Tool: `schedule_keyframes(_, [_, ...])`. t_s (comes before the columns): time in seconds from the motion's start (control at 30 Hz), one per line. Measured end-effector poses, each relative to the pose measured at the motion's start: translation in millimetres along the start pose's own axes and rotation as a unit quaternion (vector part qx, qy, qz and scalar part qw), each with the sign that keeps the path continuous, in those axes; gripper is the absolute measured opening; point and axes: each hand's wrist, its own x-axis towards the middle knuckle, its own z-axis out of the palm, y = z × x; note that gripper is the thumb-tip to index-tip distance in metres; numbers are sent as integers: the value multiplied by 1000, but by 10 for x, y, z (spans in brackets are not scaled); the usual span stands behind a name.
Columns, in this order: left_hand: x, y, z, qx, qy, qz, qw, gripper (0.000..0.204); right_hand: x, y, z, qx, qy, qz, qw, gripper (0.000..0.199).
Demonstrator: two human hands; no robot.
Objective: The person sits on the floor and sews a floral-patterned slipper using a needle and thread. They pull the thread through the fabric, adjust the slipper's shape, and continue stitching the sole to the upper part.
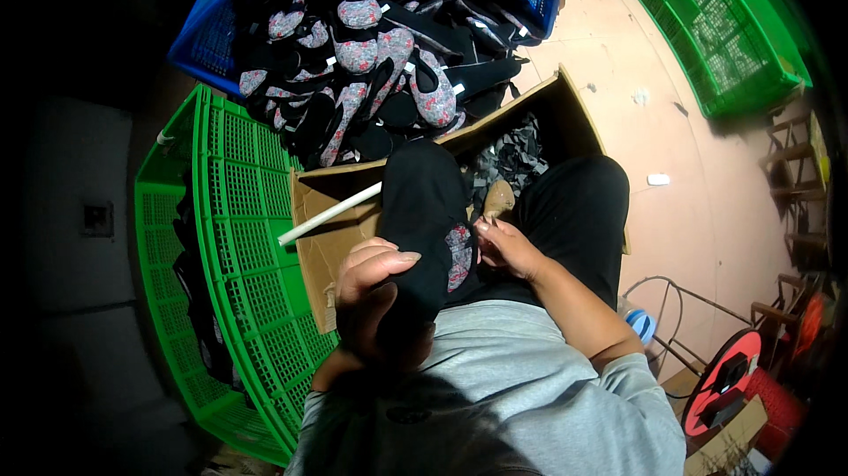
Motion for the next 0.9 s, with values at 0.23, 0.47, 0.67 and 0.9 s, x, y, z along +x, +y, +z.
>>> schedule_keyframes(0.23, [30, -12, 88, 21, -33, -23, 999, 74, 25, 99, -39, -45, 0, -38, 998, 31])
schedule_keyframes(0.47, [113, 46, 120, 41, -102, -58, 992, 68, 3, 3, -37, -119, -48, -76, 989, 15])
schedule_keyframes(0.67, [115, 50, 154, 16, -93, -32, 995, 54, 30, 55, -73, -132, -59, -88, 986, 13])
schedule_keyframes(0.9, [94, 40, 169, 16, -89, -28, 995, 57, 64, 101, -70, -120, -74, -81, 987, 11])
